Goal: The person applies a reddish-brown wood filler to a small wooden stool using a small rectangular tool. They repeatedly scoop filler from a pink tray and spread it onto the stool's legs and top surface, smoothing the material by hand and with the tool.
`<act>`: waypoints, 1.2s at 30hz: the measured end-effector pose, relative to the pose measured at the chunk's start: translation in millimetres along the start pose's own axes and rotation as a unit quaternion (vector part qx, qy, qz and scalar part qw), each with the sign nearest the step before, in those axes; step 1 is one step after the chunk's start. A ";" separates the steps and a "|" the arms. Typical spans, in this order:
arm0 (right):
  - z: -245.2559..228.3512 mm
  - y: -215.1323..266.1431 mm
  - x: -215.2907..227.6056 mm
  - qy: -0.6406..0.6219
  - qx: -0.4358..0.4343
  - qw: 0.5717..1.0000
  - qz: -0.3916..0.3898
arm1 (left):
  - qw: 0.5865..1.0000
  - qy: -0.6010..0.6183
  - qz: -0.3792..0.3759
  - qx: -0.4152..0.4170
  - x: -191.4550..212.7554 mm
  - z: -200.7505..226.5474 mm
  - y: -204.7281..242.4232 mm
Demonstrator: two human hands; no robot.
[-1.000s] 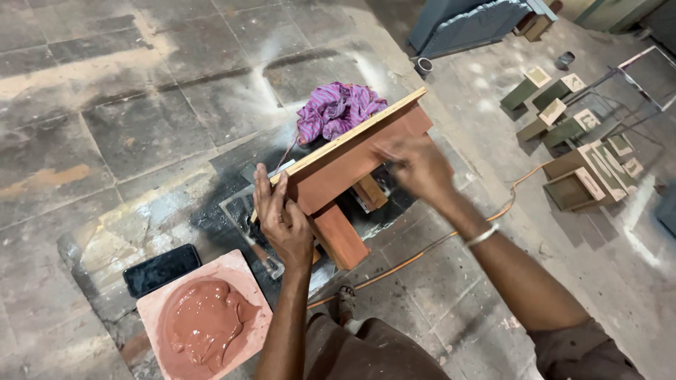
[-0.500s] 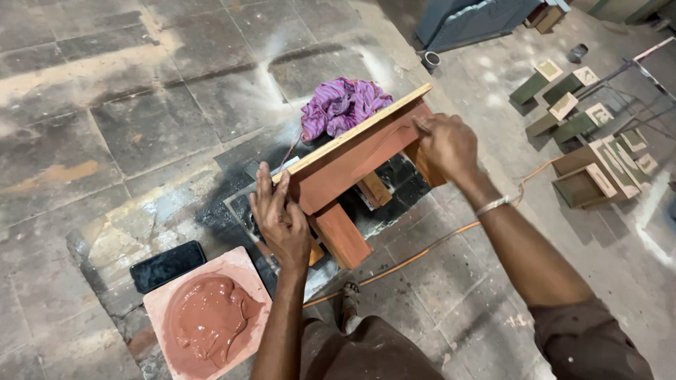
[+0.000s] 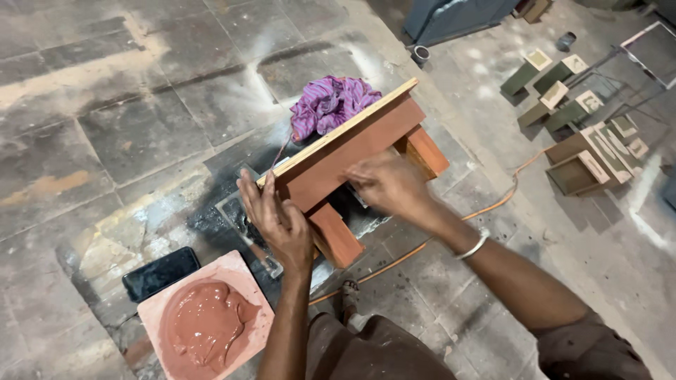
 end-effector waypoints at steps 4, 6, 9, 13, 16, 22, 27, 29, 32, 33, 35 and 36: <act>59.9 -9.7 19.7 0.023 -0.085 0.996 -0.027 | 0.998 0.054 0.011 -0.004 5.0 -1.4 17.6; 57.4 -11.3 16.3 -0.065 -0.125 0.990 0.011 | 0.997 0.075 0.002 0.004 1.9 -5.0 18.8; 17.0 14.2 -12.3 -0.134 -0.214 0.967 -0.044 | 0.995 0.096 -0.017 0.032 -1.9 -10.8 22.6; -14.7 13.1 9.9 0.067 -0.018 0.997 -0.024 | 0.993 0.108 -0.026 0.044 -1.7 -11.0 20.6; 104.1 7.6 12.0 0.079 -0.251 0.961 -0.090 | 0.993 0.109 -0.027 0.039 3.7 -8.4 24.3; 114.6 -7.1 -15.7 0.049 -0.195 0.979 -0.027 | 0.981 0.179 -0.012 0.066 8.3 -27.7 21.9; -18.7 11.0 -29.9 -0.061 0.031 0.996 -0.058 | 0.969 0.231 -0.009 0.083 5.0 -32.7 24.9; -20.8 18.3 -27.1 -0.164 0.000 0.977 -0.133 | 0.970 0.226 -0.015 0.086 6.9 -29.7 28.7; 25.9 45.5 -10.4 -0.464 -0.140 0.859 -0.165 | 0.972 0.214 -0.008 0.094 13.5 -24.0 50.4; 46.0 61.0 -18.9 -0.542 -0.218 0.796 -0.160 | 0.976 0.193 -0.004 0.105 15.8 -23.2 61.7; 71.6 94.2 -50.2 -0.647 -0.320 0.678 -0.139 | 0.980 0.152 0.001 0.125 11.2 -17.1 87.8; 80.9 110.5 -64.2 -0.682 -0.346 0.633 -0.122 | 0.985 0.121 -0.004 0.120 6.0 -11.2 98.5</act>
Point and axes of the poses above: each hand's wrist, its own y-axis away from the middle knuckle, its own x-axis out of the back of the hand, z = x × y, the point moved 10 cm from there along -y, towards the middle knuckle, and after that the axes turned 4 degrees about -y, right-handed, at the moved point
